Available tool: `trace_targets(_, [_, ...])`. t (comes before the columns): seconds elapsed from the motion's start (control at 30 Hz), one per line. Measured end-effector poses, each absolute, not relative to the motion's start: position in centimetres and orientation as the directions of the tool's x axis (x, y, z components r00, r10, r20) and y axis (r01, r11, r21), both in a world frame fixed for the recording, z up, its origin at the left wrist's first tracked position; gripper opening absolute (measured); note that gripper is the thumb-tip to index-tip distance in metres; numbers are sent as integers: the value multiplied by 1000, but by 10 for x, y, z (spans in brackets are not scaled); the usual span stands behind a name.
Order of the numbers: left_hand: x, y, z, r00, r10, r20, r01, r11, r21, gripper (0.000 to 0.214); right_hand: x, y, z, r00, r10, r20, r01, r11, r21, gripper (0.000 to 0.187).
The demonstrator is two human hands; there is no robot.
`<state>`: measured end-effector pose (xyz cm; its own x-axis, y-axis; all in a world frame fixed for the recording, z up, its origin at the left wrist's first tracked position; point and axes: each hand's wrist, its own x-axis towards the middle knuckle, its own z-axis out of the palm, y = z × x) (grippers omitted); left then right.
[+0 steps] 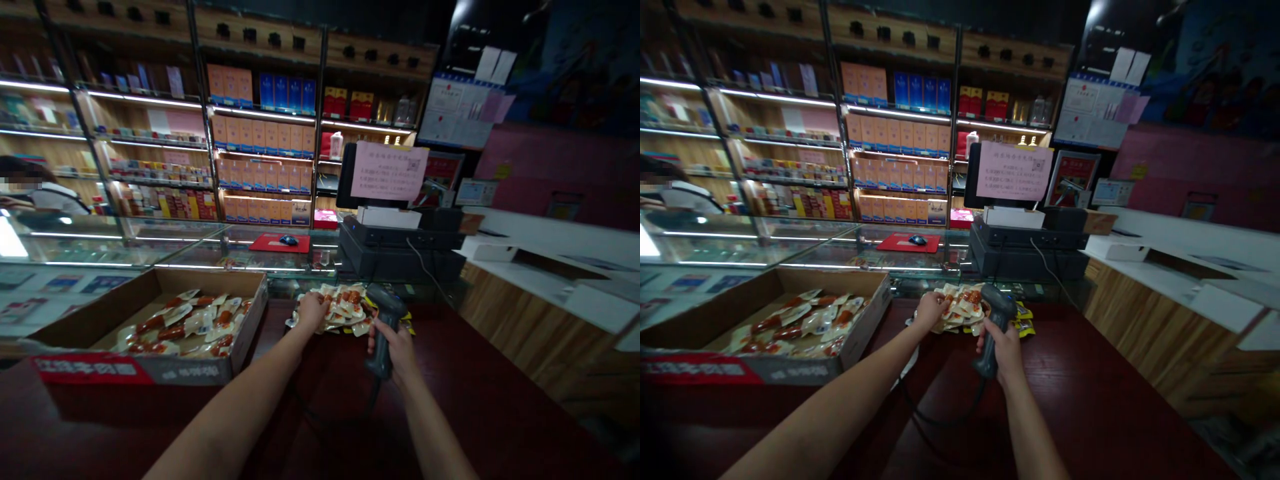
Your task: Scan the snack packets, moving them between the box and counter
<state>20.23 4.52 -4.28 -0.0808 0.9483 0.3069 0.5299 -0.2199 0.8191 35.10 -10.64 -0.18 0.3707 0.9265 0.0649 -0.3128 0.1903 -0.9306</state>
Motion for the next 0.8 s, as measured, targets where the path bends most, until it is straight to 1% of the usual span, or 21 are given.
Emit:
trace_targets(0.07, [202, 44, -43, -71, 946, 317, 576, -221, 787, 17, 351, -108, -1, 372, 926, 68, -310, 193, -931, 34])
trace_targets(0.17, [199, 40, -40, -66, 946, 317, 564, -226, 794, 22, 348, -108, 0, 349, 935, 66, -313, 182, -932, 32])
trace_targets(0.23, [196, 37, -36, -92, 930, 356, 538, -254, 804, 25, 343, -106, -1, 322, 944, 67, -317, 174, -932, 31])
trace_targets(0.3, [189, 32, -32, -115, 898, 426, 524, -309, 793, 27, 334, -104, -3, 294, 953, 71, -321, 168, -932, 30])
trace_targets(0.43, [155, 25, -13, -83, 822, 563, 574, -423, 702, 26, 310, -96, -6, 219, 973, 68, -313, 136, -940, 28])
trace_targets(0.5, [126, 26, 2, -63, 807, 587, 629, -425, 651, 23, 296, -91, -7, 171, 983, 59, -307, 110, -945, 28])
trace_targets(0.53, [108, 28, 10, -53, 816, 576, 663, -402, 631, 21, 289, -88, -8, 147, 988, 55, -306, 99, -947, 28])
trace_targets(0.57, [89, 32, 18, -59, 837, 543, 701, -353, 620, 19, 282, -85, -9, 124, 991, 53, -306, 89, -948, 29])
trace_targets(0.6, [69, 36, 25, -76, 875, 477, 740, -271, 616, 18, 276, -82, -11, 102, 993, 53, -307, 82, -948, 29])
trace_targets(0.67, [29, 47, 33, -94, 936, 338, 834, -112, 541, 17, 266, -77, -18, 66, 996, 56, -305, 74, -950, 29])
trace_targets(0.73, [-6, 56, 31, -119, 980, 159, 894, 36, 447, 21, 260, -74, -26, 42, 998, 56, -303, 66, -951, 29])
trace_targets(0.8, [-31, 63, 20, -157, 987, -26, 906, 155, 393, 27, 258, -73, -36, 23, 998, 53, -306, 57, -950, 29])
